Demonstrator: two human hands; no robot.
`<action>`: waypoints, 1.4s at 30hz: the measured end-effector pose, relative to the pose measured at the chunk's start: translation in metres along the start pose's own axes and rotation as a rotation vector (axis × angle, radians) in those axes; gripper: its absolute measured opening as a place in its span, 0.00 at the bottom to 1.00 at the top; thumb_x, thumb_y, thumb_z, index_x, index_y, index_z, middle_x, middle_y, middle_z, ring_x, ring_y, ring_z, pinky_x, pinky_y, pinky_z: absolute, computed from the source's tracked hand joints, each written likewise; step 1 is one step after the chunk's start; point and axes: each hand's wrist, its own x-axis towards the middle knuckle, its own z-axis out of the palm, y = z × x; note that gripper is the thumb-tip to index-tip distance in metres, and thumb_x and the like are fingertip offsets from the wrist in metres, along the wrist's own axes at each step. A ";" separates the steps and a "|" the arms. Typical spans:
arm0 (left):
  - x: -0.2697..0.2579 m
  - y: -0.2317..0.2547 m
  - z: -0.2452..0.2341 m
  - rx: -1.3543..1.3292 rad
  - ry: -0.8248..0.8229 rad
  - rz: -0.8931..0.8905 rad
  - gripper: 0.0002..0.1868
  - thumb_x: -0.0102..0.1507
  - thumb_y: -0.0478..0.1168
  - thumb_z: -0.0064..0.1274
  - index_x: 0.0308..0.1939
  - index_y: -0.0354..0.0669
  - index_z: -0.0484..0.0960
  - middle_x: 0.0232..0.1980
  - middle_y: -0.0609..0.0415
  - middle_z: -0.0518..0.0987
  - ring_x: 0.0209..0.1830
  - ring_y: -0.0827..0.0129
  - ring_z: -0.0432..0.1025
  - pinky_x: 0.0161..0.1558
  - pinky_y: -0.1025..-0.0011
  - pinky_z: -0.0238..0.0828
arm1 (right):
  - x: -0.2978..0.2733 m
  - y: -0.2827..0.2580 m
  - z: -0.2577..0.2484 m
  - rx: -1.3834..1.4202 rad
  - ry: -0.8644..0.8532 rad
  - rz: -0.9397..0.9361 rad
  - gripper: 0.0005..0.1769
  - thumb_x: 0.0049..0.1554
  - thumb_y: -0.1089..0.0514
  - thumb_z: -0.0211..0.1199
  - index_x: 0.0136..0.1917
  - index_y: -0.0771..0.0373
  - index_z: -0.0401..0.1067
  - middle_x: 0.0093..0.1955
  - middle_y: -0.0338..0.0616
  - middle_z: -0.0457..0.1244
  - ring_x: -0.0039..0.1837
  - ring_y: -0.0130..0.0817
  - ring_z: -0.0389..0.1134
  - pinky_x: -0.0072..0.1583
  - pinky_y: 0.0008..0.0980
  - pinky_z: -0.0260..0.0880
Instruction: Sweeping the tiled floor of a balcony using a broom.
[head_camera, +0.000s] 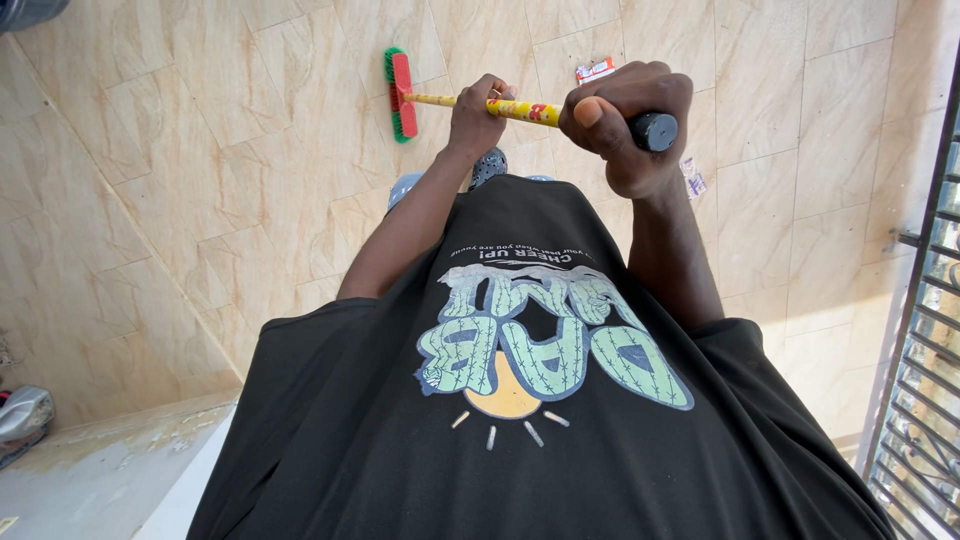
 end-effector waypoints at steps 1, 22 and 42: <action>0.002 0.003 0.008 -0.056 -0.024 0.010 0.15 0.68 0.50 0.56 0.36 0.43 0.78 0.29 0.51 0.83 0.36 0.52 0.77 0.41 0.56 0.72 | -0.003 -0.003 -0.002 -0.041 -0.007 0.041 0.32 0.73 0.51 0.53 0.27 0.62 0.59 0.24 0.42 0.53 0.23 0.27 0.53 0.29 0.27 0.50; 0.024 0.115 -0.016 -0.182 -0.015 0.234 0.18 0.65 0.50 0.61 0.47 0.46 0.71 0.27 0.56 0.74 0.29 0.61 0.74 0.35 0.58 0.68 | 0.038 -0.091 0.004 -0.104 0.098 -0.162 0.26 0.70 0.52 0.53 0.30 0.61 0.57 0.20 0.40 0.51 0.22 0.30 0.53 0.27 0.32 0.58; 0.056 -0.143 -0.163 0.092 0.455 -0.151 0.09 0.66 0.41 0.60 0.38 0.41 0.76 0.40 0.47 0.78 0.44 0.49 0.74 0.47 0.53 0.69 | 0.133 0.103 0.140 0.126 0.000 0.085 0.33 0.74 0.49 0.54 0.30 0.66 0.58 0.28 0.48 0.56 0.29 0.33 0.59 0.34 0.30 0.56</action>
